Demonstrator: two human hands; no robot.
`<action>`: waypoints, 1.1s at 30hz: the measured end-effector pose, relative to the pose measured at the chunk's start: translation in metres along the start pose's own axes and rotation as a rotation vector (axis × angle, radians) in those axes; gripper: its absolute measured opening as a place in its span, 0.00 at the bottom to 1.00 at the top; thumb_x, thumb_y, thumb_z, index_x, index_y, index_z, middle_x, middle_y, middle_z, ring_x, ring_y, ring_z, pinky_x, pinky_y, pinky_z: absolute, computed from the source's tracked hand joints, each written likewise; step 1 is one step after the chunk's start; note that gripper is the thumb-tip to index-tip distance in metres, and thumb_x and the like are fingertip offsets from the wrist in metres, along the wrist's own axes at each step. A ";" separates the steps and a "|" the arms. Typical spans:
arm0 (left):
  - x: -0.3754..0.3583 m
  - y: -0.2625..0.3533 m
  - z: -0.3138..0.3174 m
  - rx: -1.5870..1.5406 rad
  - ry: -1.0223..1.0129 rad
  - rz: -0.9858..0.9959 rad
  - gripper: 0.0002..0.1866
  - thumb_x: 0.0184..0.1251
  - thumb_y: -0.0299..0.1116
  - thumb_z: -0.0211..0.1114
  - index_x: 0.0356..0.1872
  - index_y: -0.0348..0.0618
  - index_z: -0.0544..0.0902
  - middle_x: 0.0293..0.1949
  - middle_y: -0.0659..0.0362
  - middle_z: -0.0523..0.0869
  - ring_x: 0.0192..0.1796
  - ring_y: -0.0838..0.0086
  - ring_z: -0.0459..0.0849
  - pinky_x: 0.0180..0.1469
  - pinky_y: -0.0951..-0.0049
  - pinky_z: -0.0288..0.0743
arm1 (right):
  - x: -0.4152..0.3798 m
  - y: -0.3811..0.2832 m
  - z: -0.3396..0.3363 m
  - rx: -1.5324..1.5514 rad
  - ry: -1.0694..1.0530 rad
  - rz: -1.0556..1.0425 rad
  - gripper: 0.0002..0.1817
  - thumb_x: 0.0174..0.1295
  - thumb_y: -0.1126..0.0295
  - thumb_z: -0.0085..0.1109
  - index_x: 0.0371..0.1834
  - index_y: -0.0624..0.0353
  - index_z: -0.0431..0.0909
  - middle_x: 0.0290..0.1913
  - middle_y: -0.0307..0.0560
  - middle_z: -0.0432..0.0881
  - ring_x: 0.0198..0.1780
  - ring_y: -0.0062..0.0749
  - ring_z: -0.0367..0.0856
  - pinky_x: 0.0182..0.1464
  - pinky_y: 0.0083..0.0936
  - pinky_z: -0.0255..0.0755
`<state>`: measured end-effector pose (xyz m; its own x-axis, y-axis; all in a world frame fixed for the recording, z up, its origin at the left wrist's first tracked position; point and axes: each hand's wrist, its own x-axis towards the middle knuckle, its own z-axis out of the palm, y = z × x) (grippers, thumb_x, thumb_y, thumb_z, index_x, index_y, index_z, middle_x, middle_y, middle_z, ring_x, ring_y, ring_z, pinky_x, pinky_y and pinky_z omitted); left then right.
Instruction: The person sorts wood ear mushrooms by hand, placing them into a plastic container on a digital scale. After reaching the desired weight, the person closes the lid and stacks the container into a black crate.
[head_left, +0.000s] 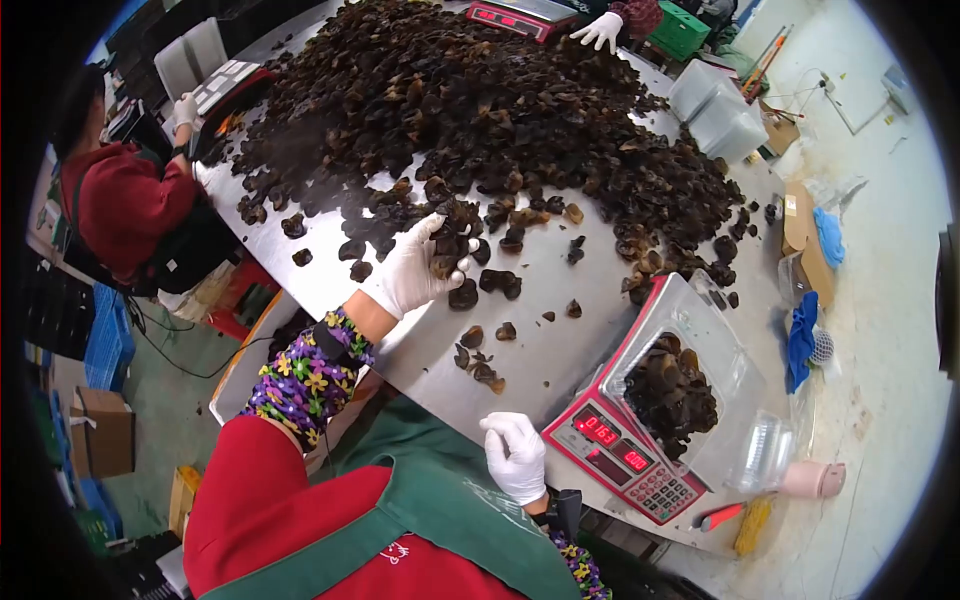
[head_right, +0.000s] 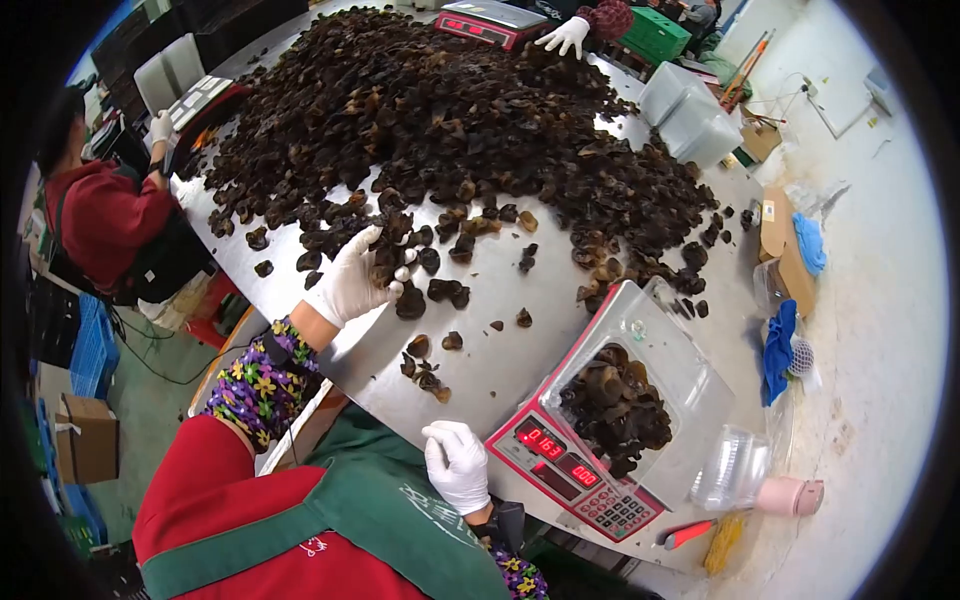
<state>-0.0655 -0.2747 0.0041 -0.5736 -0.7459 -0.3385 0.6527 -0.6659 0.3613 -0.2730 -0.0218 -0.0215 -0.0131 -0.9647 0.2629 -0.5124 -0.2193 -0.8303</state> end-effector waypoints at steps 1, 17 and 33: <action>-0.003 -0.005 0.008 -0.006 0.027 0.004 0.23 0.76 0.53 0.60 0.55 0.44 0.81 0.45 0.51 0.86 0.40 0.62 0.83 0.38 0.68 0.80 | 0.000 -0.006 -0.004 0.057 -0.039 0.010 0.10 0.60 0.79 0.64 0.44 0.56 0.84 0.44 0.48 0.85 0.43 0.45 0.85 0.45 0.36 0.79; 0.009 -0.175 0.211 1.612 -0.829 0.702 0.16 0.65 0.29 0.70 0.54 0.46 0.83 0.54 0.51 0.81 0.57 0.56 0.80 0.62 0.62 0.73 | -0.030 -0.053 -0.180 -0.419 0.620 -0.074 0.11 0.61 0.78 0.63 0.47 0.57 0.85 0.46 0.50 0.86 0.46 0.44 0.86 0.49 0.35 0.80; 0.005 -0.158 0.172 1.997 -0.663 0.755 0.33 0.57 0.35 0.76 0.68 0.50 0.79 0.71 0.50 0.74 0.72 0.50 0.71 0.73 0.55 0.66 | 0.000 -0.012 -0.212 -0.452 0.528 0.129 0.23 0.63 0.75 0.63 0.64 0.59 0.79 0.63 0.55 0.79 0.66 0.51 0.74 0.69 0.41 0.67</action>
<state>-0.2565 -0.1758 0.0948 -0.8496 -0.4036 0.3396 -0.1794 0.8266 0.5334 -0.4489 0.0115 0.0928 -0.4538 -0.7540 0.4748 -0.7836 0.0840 -0.6156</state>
